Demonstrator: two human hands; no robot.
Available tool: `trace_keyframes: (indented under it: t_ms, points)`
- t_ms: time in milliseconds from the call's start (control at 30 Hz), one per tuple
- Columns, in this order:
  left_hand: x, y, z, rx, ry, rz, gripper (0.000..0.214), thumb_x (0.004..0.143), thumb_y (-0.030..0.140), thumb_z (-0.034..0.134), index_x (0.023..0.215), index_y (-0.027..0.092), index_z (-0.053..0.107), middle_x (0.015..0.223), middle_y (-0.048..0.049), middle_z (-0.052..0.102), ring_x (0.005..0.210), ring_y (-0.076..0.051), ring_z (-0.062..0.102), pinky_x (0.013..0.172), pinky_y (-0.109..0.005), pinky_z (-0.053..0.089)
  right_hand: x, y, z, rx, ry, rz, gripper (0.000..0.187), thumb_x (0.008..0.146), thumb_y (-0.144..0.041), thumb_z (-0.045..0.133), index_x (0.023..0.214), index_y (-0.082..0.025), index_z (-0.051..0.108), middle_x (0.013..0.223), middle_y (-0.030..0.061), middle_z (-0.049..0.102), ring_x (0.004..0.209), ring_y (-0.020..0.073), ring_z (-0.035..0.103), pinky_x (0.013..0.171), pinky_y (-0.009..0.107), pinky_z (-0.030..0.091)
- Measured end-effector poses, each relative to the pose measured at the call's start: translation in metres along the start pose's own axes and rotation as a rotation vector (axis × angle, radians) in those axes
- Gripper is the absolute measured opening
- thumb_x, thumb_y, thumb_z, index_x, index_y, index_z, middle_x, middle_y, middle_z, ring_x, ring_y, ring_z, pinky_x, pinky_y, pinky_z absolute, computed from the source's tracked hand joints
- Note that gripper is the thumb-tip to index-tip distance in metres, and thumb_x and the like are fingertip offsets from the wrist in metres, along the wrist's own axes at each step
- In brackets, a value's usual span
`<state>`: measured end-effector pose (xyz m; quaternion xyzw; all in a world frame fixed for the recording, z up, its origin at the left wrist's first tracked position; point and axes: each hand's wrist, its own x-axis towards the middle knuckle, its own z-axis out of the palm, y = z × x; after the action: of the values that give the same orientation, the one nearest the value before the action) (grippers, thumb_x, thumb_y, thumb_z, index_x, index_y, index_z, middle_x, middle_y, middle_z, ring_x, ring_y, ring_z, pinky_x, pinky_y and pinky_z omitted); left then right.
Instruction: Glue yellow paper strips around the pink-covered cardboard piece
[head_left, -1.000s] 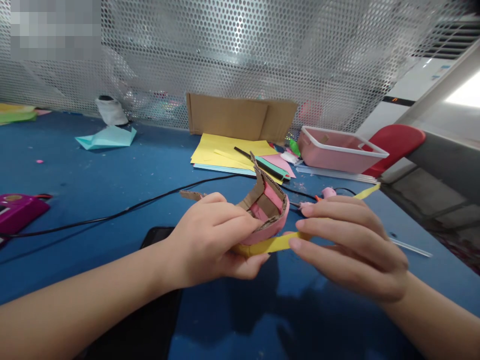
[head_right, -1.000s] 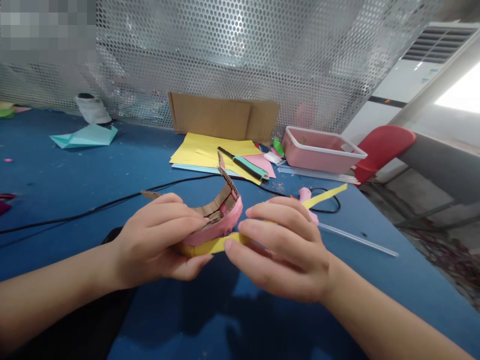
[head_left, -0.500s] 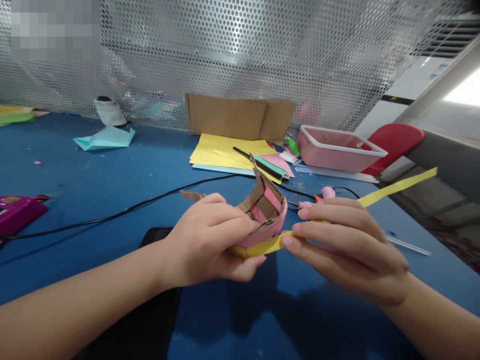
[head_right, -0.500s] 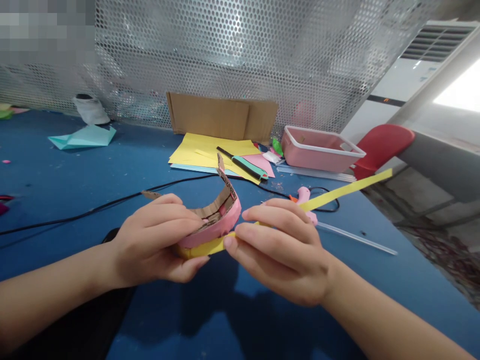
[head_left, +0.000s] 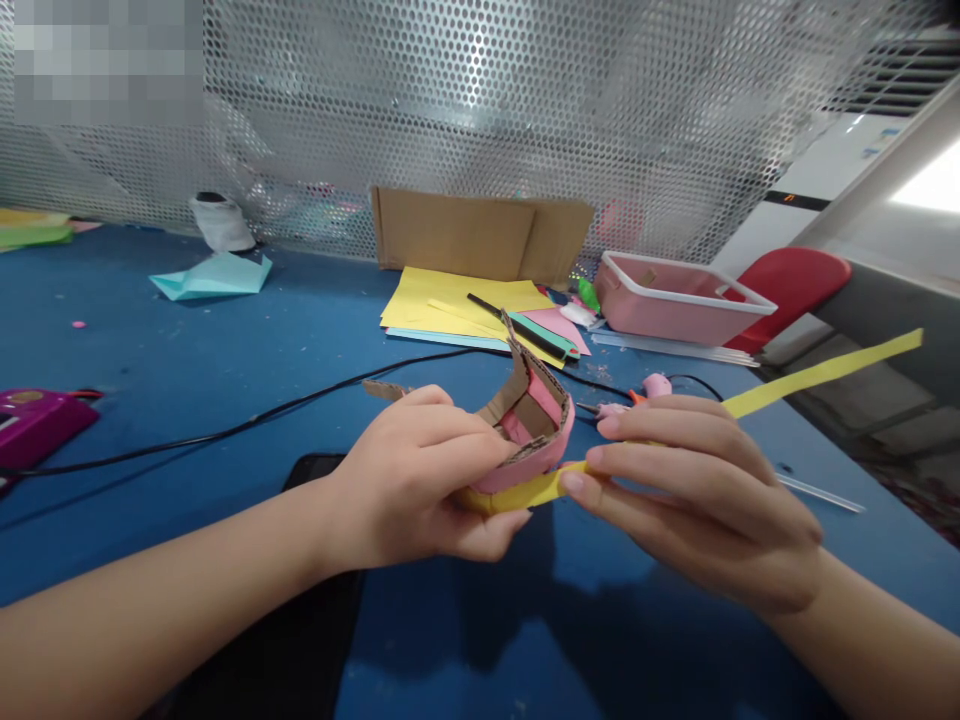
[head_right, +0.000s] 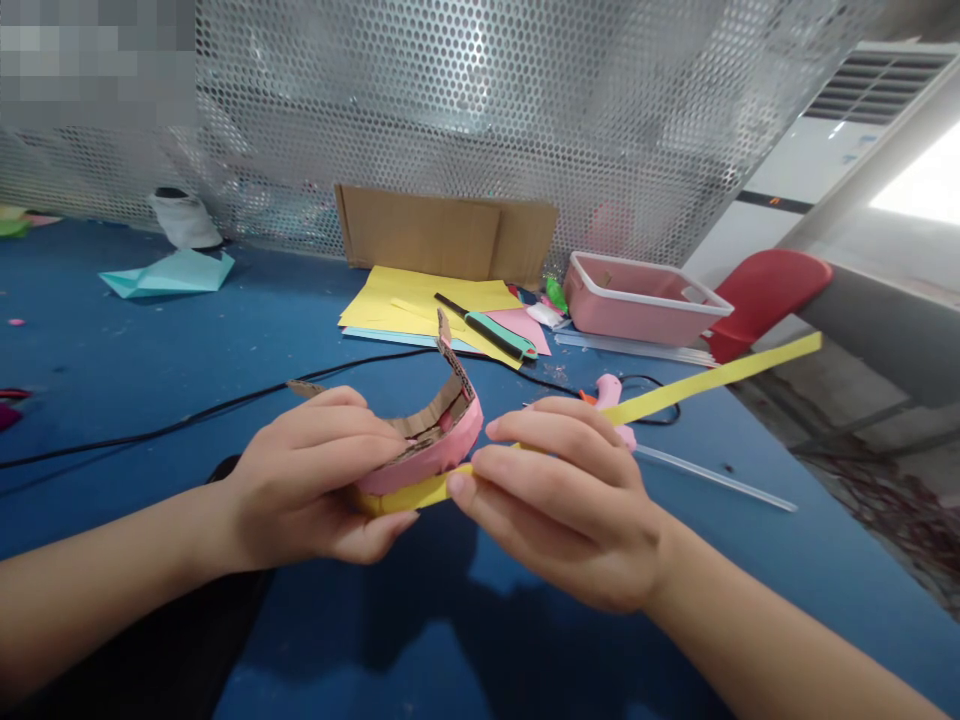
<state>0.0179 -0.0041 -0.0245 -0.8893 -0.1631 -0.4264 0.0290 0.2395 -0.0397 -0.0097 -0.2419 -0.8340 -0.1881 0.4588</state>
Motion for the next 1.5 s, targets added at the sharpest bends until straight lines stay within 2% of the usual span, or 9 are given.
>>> trace_keyframes:
  t_ms: [300, 433, 733, 867, 967, 1100, 1267, 1400, 1500]
  points:
    - [0.001, 0.000, 0.000, -0.079, -0.023, -0.048, 0.017, 0.071, 0.028, 0.067, 0.082, 0.017, 0.059, 0.066, -0.0011, 0.068, 0.056, -0.013, 0.061, 0.058, -0.028, 0.042, 0.001, -0.001, -0.003, 0.002, -0.031, -0.034, 0.021, 0.071, -0.003, 0.075, 0.080, -0.018, 0.063, 0.072, -0.0014, 0.070, 0.073, 0.0158, 0.068, 0.074, 0.035, 0.058]
    - [0.002, 0.001, -0.002, -0.134, -0.066, -0.074, 0.018, 0.073, 0.026, 0.067, 0.085, 0.017, 0.060, 0.066, -0.0008, 0.068, 0.057, -0.013, 0.061, 0.060, -0.028, 0.041, 0.000, -0.002, -0.003, 0.021, -0.032, 0.022, 0.021, 0.073, -0.004, 0.074, 0.086, -0.017, 0.063, 0.074, 0.0000, 0.070, 0.075, 0.0157, 0.068, 0.076, 0.034, 0.059]
    - [0.004, 0.004, -0.003, -0.149, -0.069, -0.086, 0.017, 0.073, 0.025, 0.066, 0.086, 0.018, 0.059, 0.063, 0.0018, 0.065, 0.054, -0.011, 0.057, 0.058, -0.027, 0.040, 0.003, -0.002, -0.004, 0.048, -0.026, 0.064, 0.015, 0.075, -0.008, 0.072, 0.084, -0.019, 0.067, 0.077, 0.0002, 0.070, 0.074, 0.0130, 0.067, 0.076, 0.028, 0.061]
    - [0.007, 0.004, -0.004, -0.129, -0.087, -0.105, 0.010, 0.075, 0.024, 0.063, 0.081, 0.019, 0.057, 0.062, 0.0017, 0.065, 0.053, -0.011, 0.056, 0.057, -0.027, 0.041, 0.001, 0.000, -0.003, -0.041, -0.028, -0.045, 0.015, 0.078, -0.008, 0.069, 0.080, -0.023, 0.070, 0.077, -0.0012, 0.070, 0.079, 0.0143, 0.066, 0.078, 0.029, 0.060]
    - [0.007, 0.003, -0.004, -0.122, -0.070, -0.081, 0.012, 0.074, 0.024, 0.063, 0.083, 0.019, 0.057, 0.064, 0.0006, 0.066, 0.054, -0.011, 0.057, 0.057, -0.027, 0.041, 0.000, -0.001, -0.004, -0.106, 0.005, -0.042, 0.016, 0.079, -0.008, 0.068, 0.078, -0.024, 0.071, 0.076, -0.0017, 0.069, 0.080, 0.0147, 0.065, 0.081, 0.030, 0.059]
    - [0.005, 0.002, -0.003, -0.119, -0.024, -0.040, 0.022, 0.073, 0.027, 0.068, 0.092, 0.019, 0.057, 0.066, 0.0000, 0.066, 0.055, -0.012, 0.058, 0.057, -0.027, 0.041, 0.002, -0.001, -0.010, -0.115, -0.062, -0.132, 0.015, 0.076, -0.006, 0.069, 0.081, -0.020, 0.071, 0.078, -0.0003, 0.071, 0.082, 0.0157, 0.066, 0.080, 0.031, 0.059]
    - [0.003, 0.001, -0.001, -0.056, 0.020, -0.010, 0.023, 0.071, 0.029, 0.069, 0.088, 0.019, 0.057, 0.068, -0.0007, 0.067, 0.055, -0.012, 0.060, 0.057, -0.028, 0.041, -0.004, 0.007, -0.012, -0.046, -0.079, -0.184, 0.013, 0.081, -0.005, 0.063, 0.078, -0.017, 0.069, 0.089, 0.0027, 0.069, 0.094, 0.0188, 0.064, 0.078, 0.036, 0.060]
    - [0.003, 0.001, -0.001, 0.013, 0.064, -0.009, 0.021, 0.071, 0.028, 0.068, 0.088, 0.021, 0.057, 0.069, 0.0007, 0.069, 0.057, -0.013, 0.061, 0.059, -0.028, 0.044, -0.011, 0.011, -0.007, -0.124, 0.068, -0.187, 0.018, 0.070, -0.006, 0.074, 0.081, -0.019, 0.071, 0.078, -0.0005, 0.055, 0.076, 0.0146, 0.053, 0.064, 0.035, 0.052]
    - [0.004, 0.001, 0.000, 0.057, 0.081, -0.005, 0.020, 0.071, 0.027, 0.068, 0.086, 0.020, 0.056, 0.067, 0.0011, 0.068, 0.057, -0.013, 0.060, 0.059, -0.028, 0.044, -0.010, 0.010, -0.005, -0.197, 0.058, -0.166, 0.017, 0.075, -0.004, 0.070, 0.078, -0.021, 0.070, 0.064, -0.0022, 0.048, 0.064, 0.0121, 0.047, 0.055, 0.032, 0.044]
